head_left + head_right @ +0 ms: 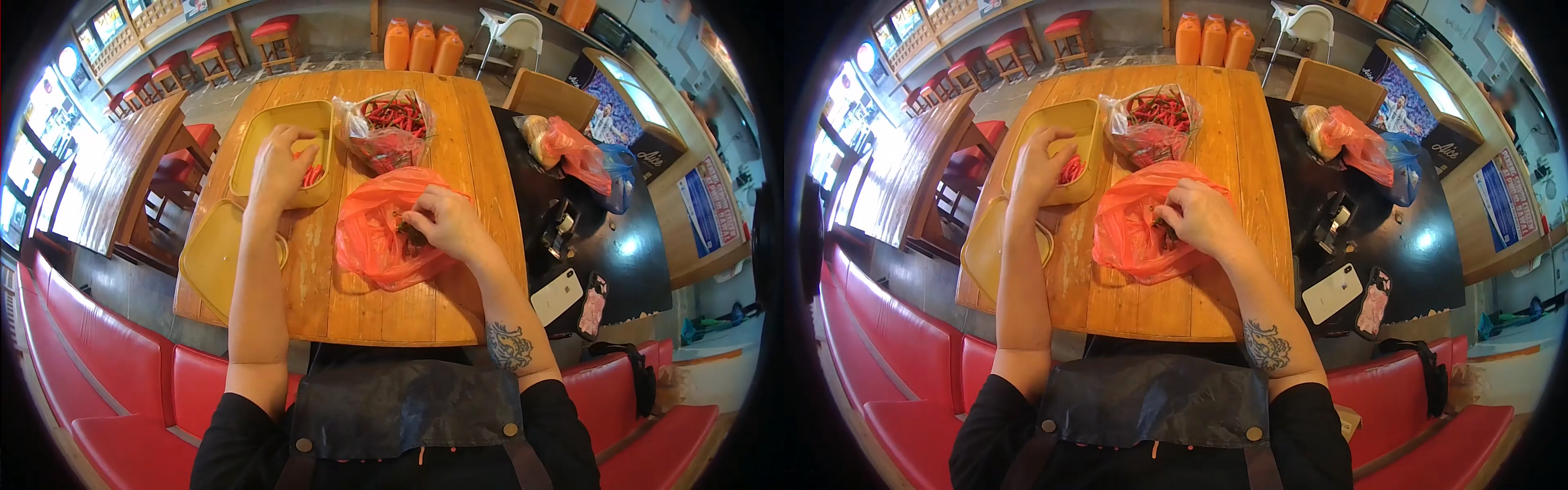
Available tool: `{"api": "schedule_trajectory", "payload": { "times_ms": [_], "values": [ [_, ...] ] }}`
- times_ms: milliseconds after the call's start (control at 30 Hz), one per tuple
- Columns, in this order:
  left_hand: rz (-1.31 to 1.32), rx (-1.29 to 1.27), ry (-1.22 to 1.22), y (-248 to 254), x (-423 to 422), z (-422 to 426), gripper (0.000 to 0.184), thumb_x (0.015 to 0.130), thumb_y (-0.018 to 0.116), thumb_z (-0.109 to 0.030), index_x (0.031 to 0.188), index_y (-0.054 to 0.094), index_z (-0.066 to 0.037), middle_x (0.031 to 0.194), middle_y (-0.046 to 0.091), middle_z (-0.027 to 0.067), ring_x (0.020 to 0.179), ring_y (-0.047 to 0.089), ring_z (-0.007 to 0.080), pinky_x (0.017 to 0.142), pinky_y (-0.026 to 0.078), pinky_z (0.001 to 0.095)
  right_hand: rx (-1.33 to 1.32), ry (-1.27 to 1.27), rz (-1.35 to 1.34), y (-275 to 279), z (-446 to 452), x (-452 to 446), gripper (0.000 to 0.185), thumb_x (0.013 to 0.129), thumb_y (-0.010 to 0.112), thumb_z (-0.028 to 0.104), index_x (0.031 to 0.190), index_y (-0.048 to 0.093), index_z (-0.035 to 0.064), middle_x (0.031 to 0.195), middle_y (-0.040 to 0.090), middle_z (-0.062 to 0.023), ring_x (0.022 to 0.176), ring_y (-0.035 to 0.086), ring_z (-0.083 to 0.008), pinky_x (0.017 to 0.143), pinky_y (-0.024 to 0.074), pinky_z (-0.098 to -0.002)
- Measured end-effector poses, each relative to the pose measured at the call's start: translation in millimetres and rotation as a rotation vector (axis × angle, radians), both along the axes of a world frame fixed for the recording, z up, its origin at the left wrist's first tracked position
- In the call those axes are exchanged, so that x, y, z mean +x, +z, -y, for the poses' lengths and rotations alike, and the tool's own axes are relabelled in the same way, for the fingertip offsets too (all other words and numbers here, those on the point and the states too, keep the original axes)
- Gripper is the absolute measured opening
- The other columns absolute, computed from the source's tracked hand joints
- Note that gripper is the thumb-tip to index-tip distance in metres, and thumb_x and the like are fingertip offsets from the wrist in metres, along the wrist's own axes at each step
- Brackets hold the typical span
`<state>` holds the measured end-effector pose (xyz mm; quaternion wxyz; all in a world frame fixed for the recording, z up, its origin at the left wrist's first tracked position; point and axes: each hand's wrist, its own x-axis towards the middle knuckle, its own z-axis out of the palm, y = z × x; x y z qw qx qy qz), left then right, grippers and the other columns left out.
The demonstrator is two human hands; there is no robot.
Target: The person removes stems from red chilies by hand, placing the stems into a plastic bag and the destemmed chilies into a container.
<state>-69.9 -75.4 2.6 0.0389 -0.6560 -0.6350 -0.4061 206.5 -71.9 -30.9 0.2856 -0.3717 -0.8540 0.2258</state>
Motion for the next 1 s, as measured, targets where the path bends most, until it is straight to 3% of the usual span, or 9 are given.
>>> {"api": "schedule_trajectory", "payload": {
  "times_ms": [100,167,367,600,667,700,767,867,1000],
  "values": [
    [0.215,-0.076,-0.244,27,41,-12,0.017,0.082,0.063,-0.014,0.093,0.066,-0.002,0.093,0.064,0.014,0.095,0.06,0.0318,0.084,0.046,0.0389,0.051,0.007,0.005,-4,1,-1,0.014,0.078,0.066,0.015,0.077,0.063,0.0014,0.08,0.058,-0.0122,0.079,0.059,-0.0317,0.071,0.0474,-0.0397],
    [0.108,-0.047,-0.327,26,58,-38,0.019,0.082,0.064,-0.01,0.098,0.066,-0.001,0.097,0.064,0.0153,0.09,0.063,0.0307,0.083,0.047,0.0365,0.054,0.01,0.036,-4,1,-1,0.012,0.078,0.067,0.013,0.078,0.063,0.0015,0.08,0.058,-0.012,0.079,0.059,-0.0309,0.071,0.0475,-0.0385],
    [-0.156,-0.011,-0.267,-4,91,-102,0.02,0.079,0.063,-0.01,0.097,0.067,-0.002,0.095,0.064,0.0187,0.091,0.061,0.0357,0.082,0.047,0.0417,0.064,0.045,0.041,-4,4,-1,0.009,0.078,0.064,0.011,0.082,0.064,0.0029,0.084,0.059,-0.0117,0.087,0.058,-0.0325,0.074,0.0476,-0.042],
    [-0.089,-0.138,-0.285,-9,87,-109,0.02,0.077,0.067,-0.013,0.093,0.067,-0.002,0.094,0.064,0.0168,0.089,0.062,0.0317,0.078,0.048,0.0403,0.158,0.018,-0.034,-10,1,-3,0.01,0.077,0.064,0.01,0.084,0.063,0.0023,0.085,0.06,-0.0129,0.085,0.059,-0.0333,0.073,0.048,-0.0414],
    [0.249,-0.234,-0.304,-8,84,-104,0.019,0.076,0.066,-0.011,0.095,0.066,-0.004,0.096,0.063,0.0184,0.086,0.062,0.0353,0.078,0.049,0.0417,0.156,-0.008,-0.084,-8,0,-4,0.01,0.078,0.064,0.01,0.084,0.063,0.002,0.085,0.06,-0.0133,0.084,0.059,-0.0336,0.072,0.0481,-0.0411],
    [0.247,-0.235,-0.304,-11,81,-105,0.019,0.076,0.066,-0.011,0.095,0.066,-0.004,0.096,0.063,0.0184,0.086,0.062,0.0353,0.078,0.049,0.0417,0.157,-0.032,-0.129,-8,-1,-5,0.011,0.078,0.064,0.011,0.084,0.063,0.0018,0.085,0.06,-0.0136,0.082,0.06,-0.0338,0.071,0.0482,-0.0408],
    [0.265,-0.157,-0.384,-17,76,-106,0.02,0.077,0.071,-0.014,0.093,0.067,-0.002,0.096,0.064,0.0114,0.083,0.064,0.0219,0.071,0.05,0.0348,0.164,-0.038,-0.151,-6,-1,-6,0.011,0.079,0.064,0.011,0.084,0.063,0.0016,0.085,0.059,-0.0136,0.082,0.06,-0.0337,0.071,0.0481,-0.0405],
    [0.12,0.032,-0.442,-23,85,-105,0.021,0.077,0.071,-0.012,0.094,0.067,-0.002,0.101,0.064,0.014,0.083,0.064,0.0259,0.073,0.05,0.0358,0.167,-0.034,-0.147,-7,-1,-7,0.012,0.079,0.065,0.012,0.083,0.062,0.0013,0.084,0.06,-0.0135,0.081,0.06,-0.0334,0.071,0.0482,-0.0398],
    [0.044,-0.074,-0.333,-21,94,-106,0.015,0.077,0.07,-0.011,0.089,0.068,-0.002,0.087,0.066,0.015,0.085,0.064,0.0267,0.075,0.049,0.0369,0.165,-0.041,-0.129,-2,0,-4,0.011,0.079,0.065,0.012,0.081,0.061,0.0011,0.085,0.06,-0.0133,0.081,0.06,-0.0335,0.071,0.0481,-0.0393]
  ]
}}
